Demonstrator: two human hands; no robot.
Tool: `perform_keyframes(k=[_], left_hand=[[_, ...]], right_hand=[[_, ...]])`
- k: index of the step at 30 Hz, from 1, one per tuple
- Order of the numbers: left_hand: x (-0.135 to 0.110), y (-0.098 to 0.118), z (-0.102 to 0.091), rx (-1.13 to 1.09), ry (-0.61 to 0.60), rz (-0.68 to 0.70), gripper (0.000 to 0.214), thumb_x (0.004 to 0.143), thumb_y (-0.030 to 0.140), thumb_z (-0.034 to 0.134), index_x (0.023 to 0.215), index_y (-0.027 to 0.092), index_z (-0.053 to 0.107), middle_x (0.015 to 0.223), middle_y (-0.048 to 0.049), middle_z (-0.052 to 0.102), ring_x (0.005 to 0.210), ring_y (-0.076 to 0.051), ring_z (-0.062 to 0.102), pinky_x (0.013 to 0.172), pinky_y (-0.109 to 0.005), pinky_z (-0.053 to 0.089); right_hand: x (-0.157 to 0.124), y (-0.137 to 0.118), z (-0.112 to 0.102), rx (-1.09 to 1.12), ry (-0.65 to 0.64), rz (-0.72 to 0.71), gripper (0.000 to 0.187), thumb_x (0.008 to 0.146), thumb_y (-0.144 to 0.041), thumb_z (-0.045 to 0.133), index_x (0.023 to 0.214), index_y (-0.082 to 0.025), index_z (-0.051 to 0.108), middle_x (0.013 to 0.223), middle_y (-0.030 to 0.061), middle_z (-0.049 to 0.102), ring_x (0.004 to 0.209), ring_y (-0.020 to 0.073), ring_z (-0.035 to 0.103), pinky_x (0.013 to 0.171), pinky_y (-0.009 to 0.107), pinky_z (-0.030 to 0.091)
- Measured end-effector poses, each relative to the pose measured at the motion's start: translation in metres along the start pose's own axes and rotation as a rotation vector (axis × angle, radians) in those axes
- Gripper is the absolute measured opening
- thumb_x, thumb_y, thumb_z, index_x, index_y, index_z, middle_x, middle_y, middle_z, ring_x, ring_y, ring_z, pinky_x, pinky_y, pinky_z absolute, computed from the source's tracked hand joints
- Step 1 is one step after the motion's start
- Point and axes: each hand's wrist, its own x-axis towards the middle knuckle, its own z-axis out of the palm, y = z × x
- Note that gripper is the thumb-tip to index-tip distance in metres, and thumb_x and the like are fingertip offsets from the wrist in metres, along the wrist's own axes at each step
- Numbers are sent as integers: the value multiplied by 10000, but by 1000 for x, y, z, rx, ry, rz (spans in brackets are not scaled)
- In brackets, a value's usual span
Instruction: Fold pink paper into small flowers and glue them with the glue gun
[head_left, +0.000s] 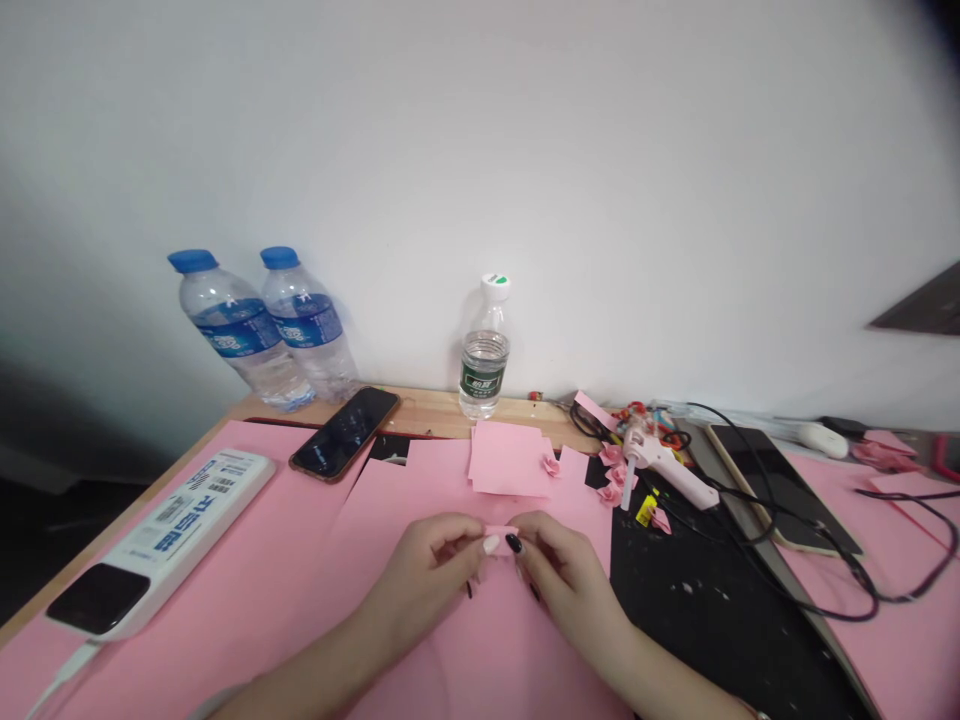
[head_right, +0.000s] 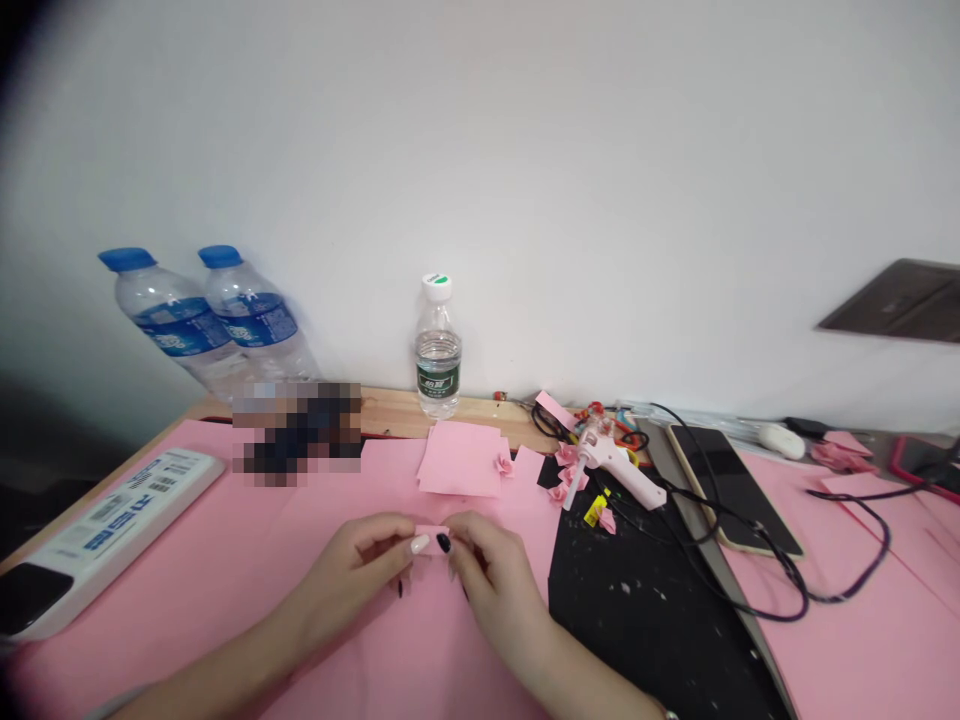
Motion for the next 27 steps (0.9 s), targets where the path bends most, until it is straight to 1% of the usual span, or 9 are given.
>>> perform_keyframes(k=[4, 7, 10, 14, 17, 20, 23, 27], left_hand=[[-2, 2, -1, 58, 40, 45, 233, 851, 339, 569, 736, 159, 664, 680, 5, 560, 639, -140, 504, 594, -236, 394], [-2, 2, 1, 2, 11, 23, 192, 850, 314, 561, 815, 159, 668, 641, 11, 574, 608, -143, 522, 587, -241, 414], [-1, 3, 3, -68, -18, -13, 172, 836, 284, 574, 915, 155, 656, 661, -2, 626, 627, -155, 563, 608, -250, 438], [-2, 3, 3, -51, -34, -11, 114, 811, 245, 606, 841, 157, 674, 708, -14, 647, 699, -166, 591, 674, -252, 448], [-2, 3, 3, -9, -30, 5, 178, 845, 286, 579, 825, 167, 709, 727, -22, 661, 727, -176, 592, 698, -259, 457], [-1, 2, 3, -61, -56, 34, 229, 882, 305, 537, 915, 189, 732, 854, -40, 706, 825, -193, 619, 789, -284, 476], [-1, 1, 4, -123, -82, 5, 252, 884, 321, 540, 1016, 201, 718, 966, -53, 718, 880, -201, 637, 841, -312, 486], [-2, 1, 5, -103, -99, -28, 286, 875, 369, 555, 1005, 181, 726, 939, -66, 723, 897, -219, 639, 816, -323, 502]], right_hand=[[0, 2, 1, 50, -28, 14, 193, 920, -290, 446, 938, -174, 599, 556, -43, 498, 456, 104, 438, 457, 215, 363], [1, 4, 2, 80, -10, 29, 195, 915, -295, 450, 963, -167, 591, 591, -27, 547, 460, 107, 471, 467, 219, 392], [0, 6, 2, 55, 32, 22, 178, 902, -281, 471, 966, -167, 591, 587, -30, 548, 469, 114, 495, 477, 222, 404], [-1, 6, 1, -72, 76, -14, 180, 880, -234, 488, 951, -163, 637, 555, -30, 533, 469, 122, 491, 464, 223, 398], [-1, 6, 0, -147, 83, -73, 211, 867, -196, 494, 960, -159, 680, 628, 15, 611, 507, 136, 533, 490, 238, 436], [0, 4, -2, -195, 98, -143, 244, 851, -152, 495, 990, -165, 694, 725, 47, 656, 593, 157, 594, 560, 261, 481], [0, 3, -1, -211, 117, -187, 257, 816, -122, 526, 1015, -162, 683, 750, 49, 653, 649, 170, 614, 601, 272, 497], [0, 4, 1, -233, 130, -208, 267, 781, -107, 555, 1019, -167, 661, 734, 33, 627, 619, 161, 597, 574, 265, 492]])
